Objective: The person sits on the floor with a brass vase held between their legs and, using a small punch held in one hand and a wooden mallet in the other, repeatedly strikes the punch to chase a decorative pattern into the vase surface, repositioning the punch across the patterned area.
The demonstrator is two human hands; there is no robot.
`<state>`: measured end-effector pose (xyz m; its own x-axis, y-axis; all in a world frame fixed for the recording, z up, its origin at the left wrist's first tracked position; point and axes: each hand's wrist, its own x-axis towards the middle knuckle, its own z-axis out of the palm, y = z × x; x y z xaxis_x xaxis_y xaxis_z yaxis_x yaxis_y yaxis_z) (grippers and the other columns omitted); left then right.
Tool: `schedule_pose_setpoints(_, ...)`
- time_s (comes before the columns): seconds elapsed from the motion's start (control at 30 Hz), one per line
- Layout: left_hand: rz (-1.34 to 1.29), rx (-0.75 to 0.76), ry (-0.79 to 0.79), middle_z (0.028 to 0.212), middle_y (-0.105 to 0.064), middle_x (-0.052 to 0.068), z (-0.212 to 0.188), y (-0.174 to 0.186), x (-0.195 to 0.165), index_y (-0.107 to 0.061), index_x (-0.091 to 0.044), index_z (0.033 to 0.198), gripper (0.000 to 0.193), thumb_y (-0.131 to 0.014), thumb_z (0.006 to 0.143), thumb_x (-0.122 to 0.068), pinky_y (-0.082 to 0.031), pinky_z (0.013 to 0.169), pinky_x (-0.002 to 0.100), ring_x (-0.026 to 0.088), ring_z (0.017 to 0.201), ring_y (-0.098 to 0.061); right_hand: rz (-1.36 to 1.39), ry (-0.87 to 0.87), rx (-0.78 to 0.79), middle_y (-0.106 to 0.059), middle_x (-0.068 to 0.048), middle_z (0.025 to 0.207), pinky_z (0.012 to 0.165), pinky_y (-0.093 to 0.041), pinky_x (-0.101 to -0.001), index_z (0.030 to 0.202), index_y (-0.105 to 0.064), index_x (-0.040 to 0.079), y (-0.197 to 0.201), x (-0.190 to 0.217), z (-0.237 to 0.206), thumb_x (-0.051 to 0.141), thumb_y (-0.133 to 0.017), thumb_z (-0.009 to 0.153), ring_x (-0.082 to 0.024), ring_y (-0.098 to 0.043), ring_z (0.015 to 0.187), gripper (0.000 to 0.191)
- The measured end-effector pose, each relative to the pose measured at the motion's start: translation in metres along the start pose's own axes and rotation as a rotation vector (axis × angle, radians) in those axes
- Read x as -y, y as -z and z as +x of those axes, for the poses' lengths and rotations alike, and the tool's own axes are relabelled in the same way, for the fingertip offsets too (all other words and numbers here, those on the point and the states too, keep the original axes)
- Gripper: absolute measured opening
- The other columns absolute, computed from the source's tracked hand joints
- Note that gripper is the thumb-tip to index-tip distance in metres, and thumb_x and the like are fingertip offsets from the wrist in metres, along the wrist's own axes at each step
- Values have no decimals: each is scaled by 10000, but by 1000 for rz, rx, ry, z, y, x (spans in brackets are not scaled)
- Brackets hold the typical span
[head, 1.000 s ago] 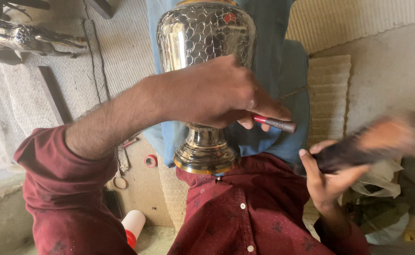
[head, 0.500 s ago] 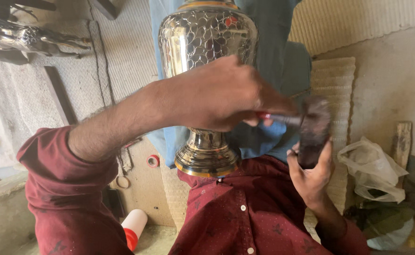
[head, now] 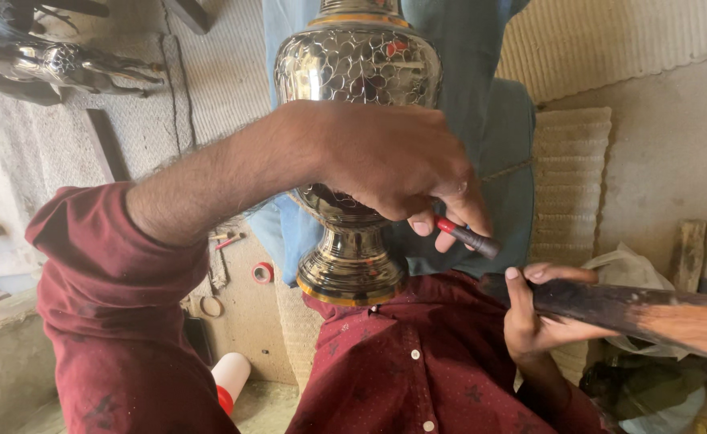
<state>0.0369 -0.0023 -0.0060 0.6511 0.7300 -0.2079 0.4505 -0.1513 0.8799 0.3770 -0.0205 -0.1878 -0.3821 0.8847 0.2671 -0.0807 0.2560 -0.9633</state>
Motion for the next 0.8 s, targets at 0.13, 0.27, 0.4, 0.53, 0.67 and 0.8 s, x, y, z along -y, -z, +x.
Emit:
schedule_pose_setpoints(0.13,64,-56,-51,946,-818,-19,-2,-2,-2,-691,-176,1304,402,-692,908,-108,-552,626,363,137,775,-759,-357,192,206,-588,-148,963,729,-530,-405,1321,-451,97,-1,-5,17,-173,-735,815,-273,-604,807,640)
schedule_pose_setpoints(0.27,174,-121,113,915,-798,14,-12,-10,-9,-655,-229,1385,442,-672,954,-131,-502,485,366,143,648,-730,-225,69,201,-581,-164,1013,732,-561,-359,1404,-406,-16,1,-11,20,-167,-676,890,-258,-620,813,600)
schedule_pose_setpoints(0.4,296,-464,16,1060,-799,24,-26,-23,-18,-690,-155,1328,448,-724,882,-138,-571,585,314,141,832,-776,-316,13,213,-630,-132,982,812,-548,-385,1539,-259,-67,10,-11,26,-125,-726,908,-221,-643,843,787)
schedule_pose_setpoints(0.53,385,-601,124,1198,-775,31,-34,-35,-27,-695,-173,1337,469,-698,892,-26,-579,572,313,167,899,-783,-236,63,332,-660,-143,1046,783,-611,-309,1544,-233,-38,16,-7,55,-106,-727,985,-201,-702,860,750)
schedule_pose_setpoints(0.67,470,-722,184,1250,-771,33,-41,-49,-34,-640,-164,1407,444,-722,976,-101,-580,623,353,207,890,-765,-377,13,406,-681,-156,981,810,-598,-316,1371,-344,4,20,16,90,-84,-762,986,-221,-712,837,575)
schedule_pose_setpoints(0.8,440,-835,293,1100,-773,-8,-43,-63,-34,-579,-160,1467,495,-702,991,-97,-592,682,346,197,867,-735,-524,257,550,-661,-232,995,684,-569,-339,1469,-339,-64,20,37,133,-61,-742,851,-275,-692,815,738)
